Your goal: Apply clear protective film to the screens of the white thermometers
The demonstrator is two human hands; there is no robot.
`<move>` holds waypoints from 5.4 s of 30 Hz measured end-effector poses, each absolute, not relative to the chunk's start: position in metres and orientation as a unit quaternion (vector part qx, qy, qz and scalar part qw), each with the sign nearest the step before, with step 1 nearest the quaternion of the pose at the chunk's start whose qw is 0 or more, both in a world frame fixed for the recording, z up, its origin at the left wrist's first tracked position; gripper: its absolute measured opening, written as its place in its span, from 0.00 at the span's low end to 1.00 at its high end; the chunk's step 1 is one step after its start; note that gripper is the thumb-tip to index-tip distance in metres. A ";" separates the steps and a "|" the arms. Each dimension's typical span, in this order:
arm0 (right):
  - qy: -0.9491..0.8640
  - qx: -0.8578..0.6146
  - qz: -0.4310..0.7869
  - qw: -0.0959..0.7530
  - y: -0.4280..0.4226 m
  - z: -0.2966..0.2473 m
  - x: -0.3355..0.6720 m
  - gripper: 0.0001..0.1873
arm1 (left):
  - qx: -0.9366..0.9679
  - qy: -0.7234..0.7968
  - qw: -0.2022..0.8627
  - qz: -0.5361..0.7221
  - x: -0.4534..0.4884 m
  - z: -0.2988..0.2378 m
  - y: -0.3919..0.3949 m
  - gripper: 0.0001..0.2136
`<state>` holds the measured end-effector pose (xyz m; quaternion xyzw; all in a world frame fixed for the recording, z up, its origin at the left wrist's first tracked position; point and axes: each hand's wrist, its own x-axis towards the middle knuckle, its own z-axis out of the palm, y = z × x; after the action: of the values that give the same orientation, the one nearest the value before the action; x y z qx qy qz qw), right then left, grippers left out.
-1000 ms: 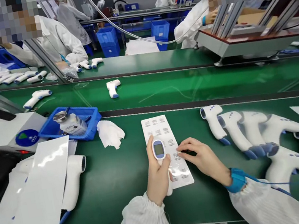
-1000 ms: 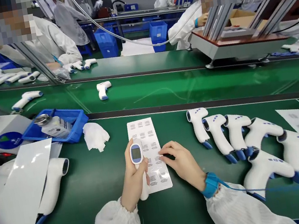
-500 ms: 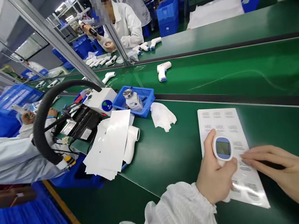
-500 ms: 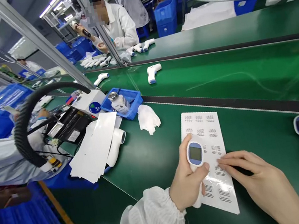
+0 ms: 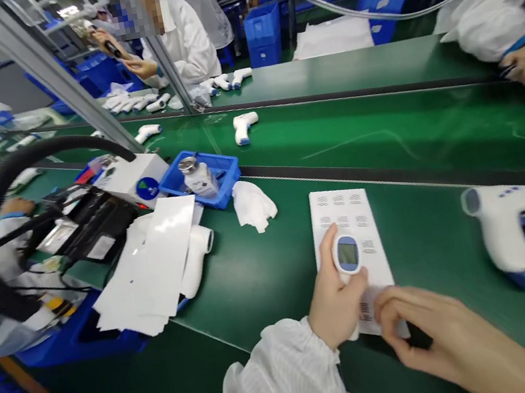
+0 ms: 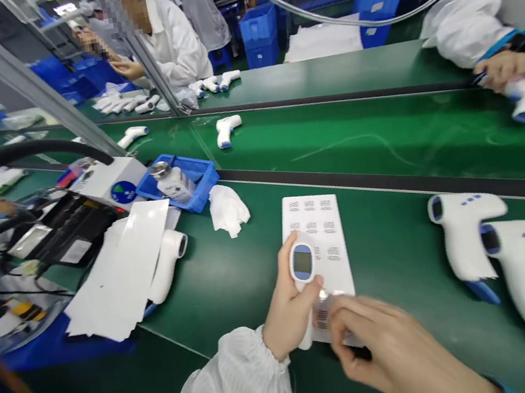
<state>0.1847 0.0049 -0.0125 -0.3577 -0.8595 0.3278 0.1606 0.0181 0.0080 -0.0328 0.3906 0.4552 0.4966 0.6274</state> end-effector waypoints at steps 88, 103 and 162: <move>-0.710 -0.457 0.437 0.310 0.083 0.024 0.146 0.06 | 0.381 0.481 0.642 0.460 0.013 -0.030 0.010 0.27; -0.718 -0.463 0.402 0.328 0.080 0.023 0.142 0.07 | 0.390 0.488 0.622 0.473 0.014 -0.028 0.010 0.27; -0.659 -0.414 0.489 0.394 0.041 0.027 0.124 0.27 | 0.344 0.432 0.655 0.515 -0.001 0.025 0.001 0.33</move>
<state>0.1245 0.0412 0.0268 -0.4137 -0.6594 0.4885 0.3942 -0.0008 0.0008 0.0248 0.3441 0.4324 0.5155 0.6549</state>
